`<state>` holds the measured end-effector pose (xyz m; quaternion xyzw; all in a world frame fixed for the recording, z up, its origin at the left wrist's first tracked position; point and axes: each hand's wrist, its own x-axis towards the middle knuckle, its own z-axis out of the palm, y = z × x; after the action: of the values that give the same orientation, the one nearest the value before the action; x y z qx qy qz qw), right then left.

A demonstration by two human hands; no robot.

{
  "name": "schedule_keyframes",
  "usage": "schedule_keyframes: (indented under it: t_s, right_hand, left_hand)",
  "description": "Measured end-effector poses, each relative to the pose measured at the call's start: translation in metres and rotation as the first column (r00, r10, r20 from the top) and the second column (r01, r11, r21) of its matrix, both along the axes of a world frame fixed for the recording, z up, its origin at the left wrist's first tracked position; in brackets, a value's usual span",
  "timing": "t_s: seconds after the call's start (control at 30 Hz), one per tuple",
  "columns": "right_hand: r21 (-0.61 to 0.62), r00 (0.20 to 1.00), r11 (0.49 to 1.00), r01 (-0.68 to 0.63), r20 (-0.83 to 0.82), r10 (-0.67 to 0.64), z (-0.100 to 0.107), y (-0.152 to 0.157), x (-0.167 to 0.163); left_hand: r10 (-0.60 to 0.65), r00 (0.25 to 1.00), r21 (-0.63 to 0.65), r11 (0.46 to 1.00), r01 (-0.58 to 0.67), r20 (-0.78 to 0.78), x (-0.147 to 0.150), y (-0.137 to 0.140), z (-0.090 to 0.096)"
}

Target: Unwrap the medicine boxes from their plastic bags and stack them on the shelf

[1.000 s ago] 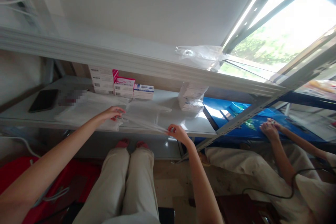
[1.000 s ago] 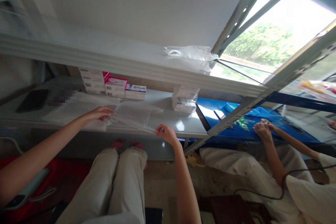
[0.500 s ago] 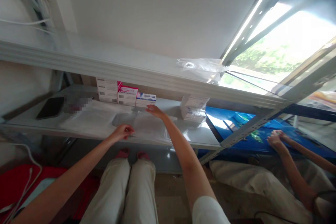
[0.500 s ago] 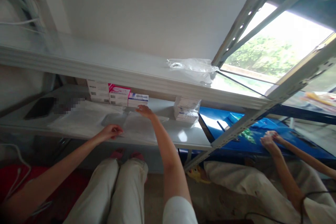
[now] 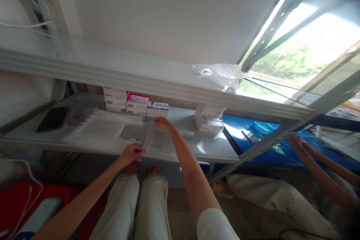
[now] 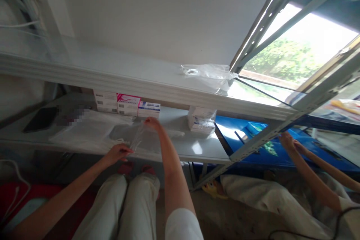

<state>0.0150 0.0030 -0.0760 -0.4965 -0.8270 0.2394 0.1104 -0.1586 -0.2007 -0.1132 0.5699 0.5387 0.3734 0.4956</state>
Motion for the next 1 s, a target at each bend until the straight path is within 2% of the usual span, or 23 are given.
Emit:
schedule_keyframes:
  t_s: [0.13, 0.23, 0.37, 0.53, 0.73, 0.87, 0.93, 1.0]
  right_hand:
    - [0.032, 0.997, 0.999, -0.035, -0.068, 0.037, 0.006, -0.006, 0.003]
    - [0.088, 0.989, 0.996, -0.016, -0.142, 0.028, 0.013, -0.014, 0.004]
    - [0.129, 0.964, 0.992, -0.016, -0.262, 0.049, 0.029, -0.027, 0.006]
    - [0.171, 0.93, 0.973, -0.157, -0.305, 0.203, 0.062, -0.048, 0.005]
    - [0.221, 0.934, 0.956, -0.195, -0.254, 0.25, 0.113, -0.076, -0.013]
    - [0.321, 0.971, 0.939, -0.123, -0.157, 0.181, 0.135, -0.079, -0.047]
    - [0.357, 0.98, 0.927, -0.114, -0.114, 0.164, 0.137, -0.075, -0.074]
    - [0.352, 0.984, 0.927, -0.129, -0.069, 0.163, 0.135, -0.069, -0.108]
  left_hand:
    - [0.053, 0.996, -0.011, 0.999, -0.052, 0.069, 0.007, -0.006, 0.002]
    - [0.119, 0.987, 0.004, 0.993, -0.121, 0.11, 0.013, -0.014, 0.004]
    - [0.137, 0.985, 0.031, 0.99, -0.141, 0.101, 0.021, -0.028, 0.006]
    - [0.177, 0.983, 0.13, 0.975, -0.182, 0.05, 0.026, -0.042, 0.012]
    - [0.319, 0.937, 0.205, 0.917, -0.343, 0.144, 0.015, -0.062, 0.026]
    - [0.439, 0.865, 0.226, 0.842, -0.49, 0.242, -0.013, -0.074, 0.041]
    - [0.547, 0.79, 0.244, 0.755, -0.609, 0.277, -0.037, -0.075, 0.047]
    - [0.662, 0.682, 0.26, 0.631, -0.73, 0.311, -0.065, -0.071, 0.051]
